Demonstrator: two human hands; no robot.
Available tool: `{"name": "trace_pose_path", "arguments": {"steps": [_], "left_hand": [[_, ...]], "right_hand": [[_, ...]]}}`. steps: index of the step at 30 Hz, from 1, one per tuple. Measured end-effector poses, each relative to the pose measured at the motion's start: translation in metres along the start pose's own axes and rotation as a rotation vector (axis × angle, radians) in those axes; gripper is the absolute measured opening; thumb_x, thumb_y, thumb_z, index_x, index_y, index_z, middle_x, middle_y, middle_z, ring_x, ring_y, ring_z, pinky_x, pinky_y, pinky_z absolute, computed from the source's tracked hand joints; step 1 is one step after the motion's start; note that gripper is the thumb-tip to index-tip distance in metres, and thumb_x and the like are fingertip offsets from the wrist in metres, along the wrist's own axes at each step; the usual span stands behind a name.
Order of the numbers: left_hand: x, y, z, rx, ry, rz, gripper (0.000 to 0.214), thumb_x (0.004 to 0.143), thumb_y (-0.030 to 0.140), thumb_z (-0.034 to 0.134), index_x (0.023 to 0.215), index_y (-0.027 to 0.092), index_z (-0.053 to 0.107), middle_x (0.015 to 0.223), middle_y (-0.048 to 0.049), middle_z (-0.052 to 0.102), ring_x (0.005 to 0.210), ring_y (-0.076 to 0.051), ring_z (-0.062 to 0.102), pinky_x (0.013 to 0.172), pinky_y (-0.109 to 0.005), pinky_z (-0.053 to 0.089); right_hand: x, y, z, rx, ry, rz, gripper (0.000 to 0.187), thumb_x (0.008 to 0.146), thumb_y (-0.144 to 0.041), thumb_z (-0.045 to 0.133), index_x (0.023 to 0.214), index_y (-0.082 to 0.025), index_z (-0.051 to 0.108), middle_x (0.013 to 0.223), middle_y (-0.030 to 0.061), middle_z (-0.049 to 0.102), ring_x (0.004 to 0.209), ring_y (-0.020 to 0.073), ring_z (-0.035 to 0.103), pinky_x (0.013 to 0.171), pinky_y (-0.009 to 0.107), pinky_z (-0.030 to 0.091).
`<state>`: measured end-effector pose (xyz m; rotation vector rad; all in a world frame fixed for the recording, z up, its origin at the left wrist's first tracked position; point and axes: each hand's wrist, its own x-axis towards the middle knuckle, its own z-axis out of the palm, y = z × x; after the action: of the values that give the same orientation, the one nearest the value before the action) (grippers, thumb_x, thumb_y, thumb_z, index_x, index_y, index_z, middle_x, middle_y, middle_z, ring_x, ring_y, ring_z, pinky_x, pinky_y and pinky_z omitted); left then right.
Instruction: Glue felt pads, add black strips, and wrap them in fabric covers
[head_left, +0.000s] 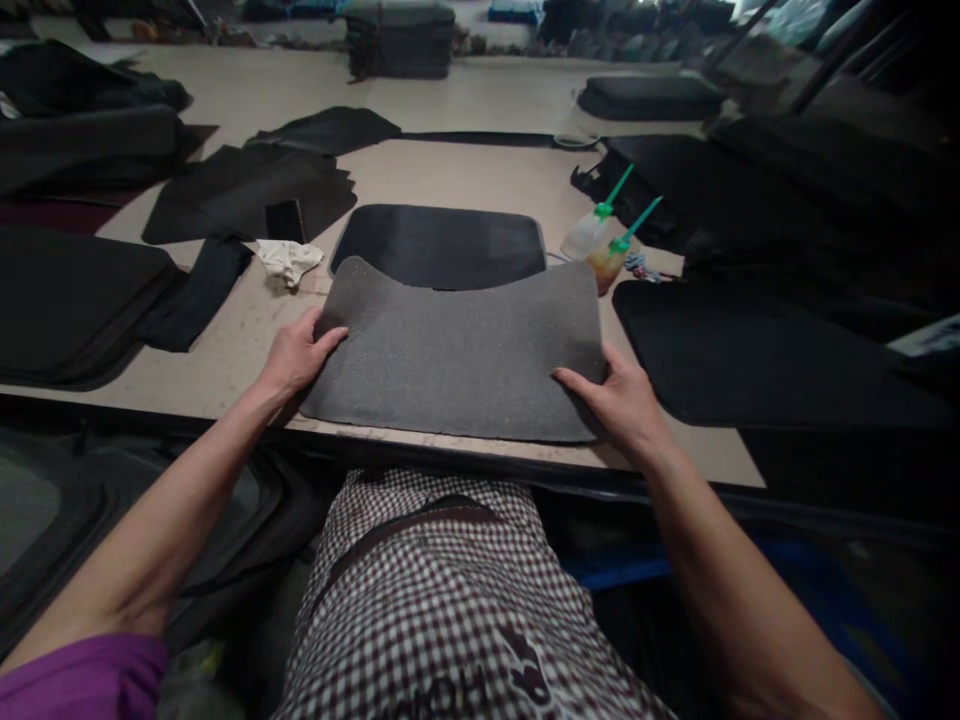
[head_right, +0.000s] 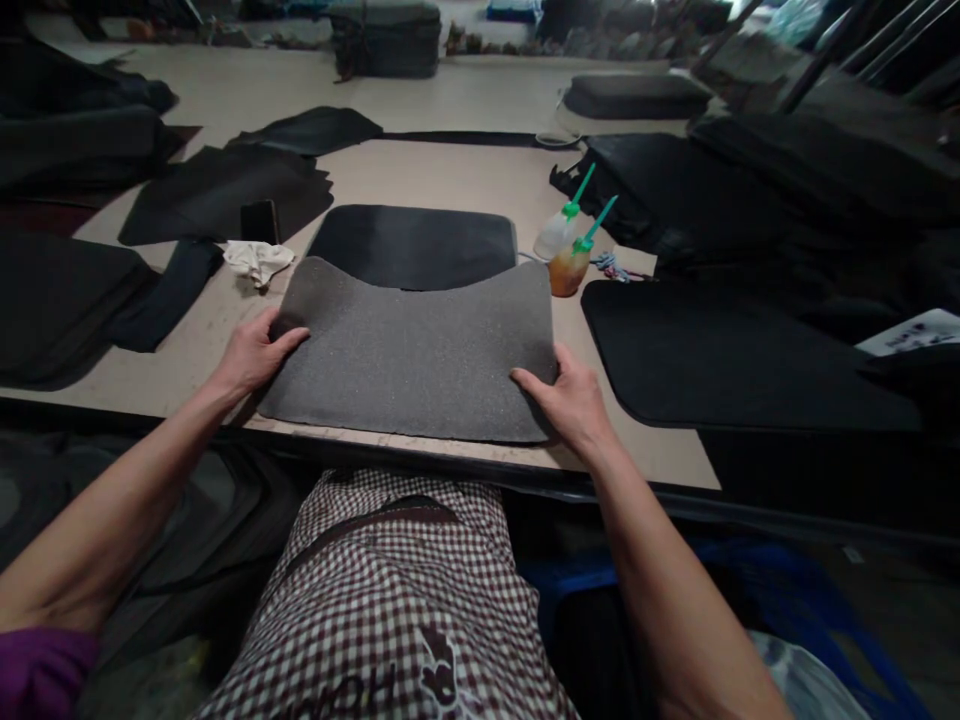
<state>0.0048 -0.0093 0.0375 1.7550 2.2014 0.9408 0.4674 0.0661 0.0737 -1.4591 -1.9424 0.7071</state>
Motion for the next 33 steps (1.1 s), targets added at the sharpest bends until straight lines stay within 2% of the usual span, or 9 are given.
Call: {"name": "trace_pose_path", "arguments": {"steps": [12, 18, 22, 24, 26, 27, 29, 31, 33], "left_hand": [[0.000, 0.000, 0.002, -0.012, -0.006, -0.003, 0.036, 0.089, 0.050, 0.065, 0.108, 0.019, 0.068, 0.091, -0.0056, 0.070, 0.080, -0.023, 0.061, 0.077, -0.030, 0.045], [0.000, 0.002, 0.004, 0.000, -0.009, -0.009, 0.035, 0.091, 0.048, 0.065, 0.109, 0.018, 0.067, 0.085, -0.0054, 0.068, 0.075, -0.022, 0.060, 0.074, -0.030, 0.043], [-0.003, 0.010, 0.001, 0.094, -0.032, -0.009, 0.033, 0.095, 0.044, 0.063, 0.114, 0.017, 0.066, 0.089, -0.0073, 0.070, 0.078, -0.023, 0.063, 0.074, -0.031, 0.043], [-0.003, 0.012, -0.001, 0.145, -0.044, -0.006, 0.034, 0.096, 0.044, 0.061, 0.117, 0.017, 0.066, 0.091, -0.0081, 0.071, 0.081, -0.024, 0.065, 0.075, -0.031, 0.044], [-0.004, 0.013, -0.003, 0.169, -0.050, -0.009, 0.035, 0.097, 0.044, 0.061, 0.119, 0.018, 0.065, 0.095, -0.0088, 0.072, 0.085, -0.025, 0.066, 0.077, -0.032, 0.045], [-0.004, 0.013, -0.003, 0.173, -0.052, -0.012, 0.035, 0.096, 0.044, 0.062, 0.120, 0.019, 0.065, 0.098, -0.0090, 0.073, 0.088, -0.025, 0.067, 0.078, -0.032, 0.046], [-0.004, 0.012, -0.004, 0.169, -0.052, -0.008, 0.037, 0.096, 0.043, 0.063, 0.124, 0.020, 0.064, 0.106, -0.0090, 0.074, 0.096, -0.026, 0.068, 0.081, -0.032, 0.047], [-0.003, 0.010, -0.004, 0.149, -0.051, 0.007, 0.039, 0.095, 0.042, 0.064, 0.128, 0.020, 0.063, 0.113, -0.0087, 0.073, 0.101, -0.026, 0.068, 0.083, -0.033, 0.048], [-0.002, 0.008, -0.002, 0.116, -0.050, 0.014, 0.041, 0.095, 0.041, 0.065, 0.130, 0.020, 0.062, 0.114, -0.0088, 0.073, 0.102, -0.026, 0.068, 0.084, -0.033, 0.049]], "right_hand": [[-0.002, -0.001, 0.002, -0.072, 0.021, -0.043, 0.048, 0.082, -0.049, 0.073, 0.121, -0.022, 0.070, 0.111, 0.0102, 0.074, 0.099, 0.0341, 0.070, 0.091, 0.049, 0.056], [-0.004, 0.002, 0.003, -0.221, 0.004, -0.043, 0.048, 0.086, -0.055, 0.068, 0.122, -0.022, 0.068, 0.105, 0.0115, 0.074, 0.091, 0.0332, 0.070, 0.084, 0.047, 0.056], [-0.004, 0.014, 0.008, -0.387, 0.026, -0.021, 0.076, 0.083, -0.065, 0.065, 0.140, -0.016, 0.055, 0.118, 0.0174, 0.070, 0.102, 0.0381, 0.068, 0.087, 0.052, 0.056], [-0.003, 0.018, 0.012, -0.429, 0.100, -0.149, 0.097, 0.081, -0.073, 0.062, 0.151, -0.010, 0.041, 0.136, 0.0241, 0.059, 0.122, 0.0426, 0.059, 0.100, 0.058, 0.050], [-0.003, 0.019, 0.015, -0.481, 0.189, -0.312, 0.105, 0.083, -0.076, 0.057, 0.157, -0.006, 0.032, 0.149, 0.0286, 0.045, 0.138, 0.0455, 0.044, 0.112, 0.062, 0.038], [-0.004, 0.020, 0.016, -0.514, 0.212, -0.378, 0.100, 0.086, -0.074, 0.055, 0.157, -0.007, 0.033, 0.154, 0.0285, 0.039, 0.143, 0.0459, 0.038, 0.115, 0.063, 0.033], [-0.006, 0.021, 0.018, -0.558, 0.183, -0.487, 0.076, 0.094, -0.062, 0.053, 0.154, -0.017, 0.042, 0.158, 0.0223, 0.037, 0.145, 0.0431, 0.036, 0.117, 0.063, 0.031], [-0.007, 0.025, 0.021, -0.535, 0.056, -0.595, 0.046, 0.101, -0.045, 0.047, 0.142, -0.027, 0.055, 0.149, 0.0143, 0.052, 0.137, 0.0366, 0.049, 0.112, 0.057, 0.040], [-0.006, 0.032, 0.024, -0.489, -0.056, -0.673, 0.033, 0.102, -0.035, 0.043, 0.130, -0.031, 0.060, 0.134, 0.0099, 0.065, 0.121, 0.0321, 0.061, 0.103, 0.052, 0.049]]}}
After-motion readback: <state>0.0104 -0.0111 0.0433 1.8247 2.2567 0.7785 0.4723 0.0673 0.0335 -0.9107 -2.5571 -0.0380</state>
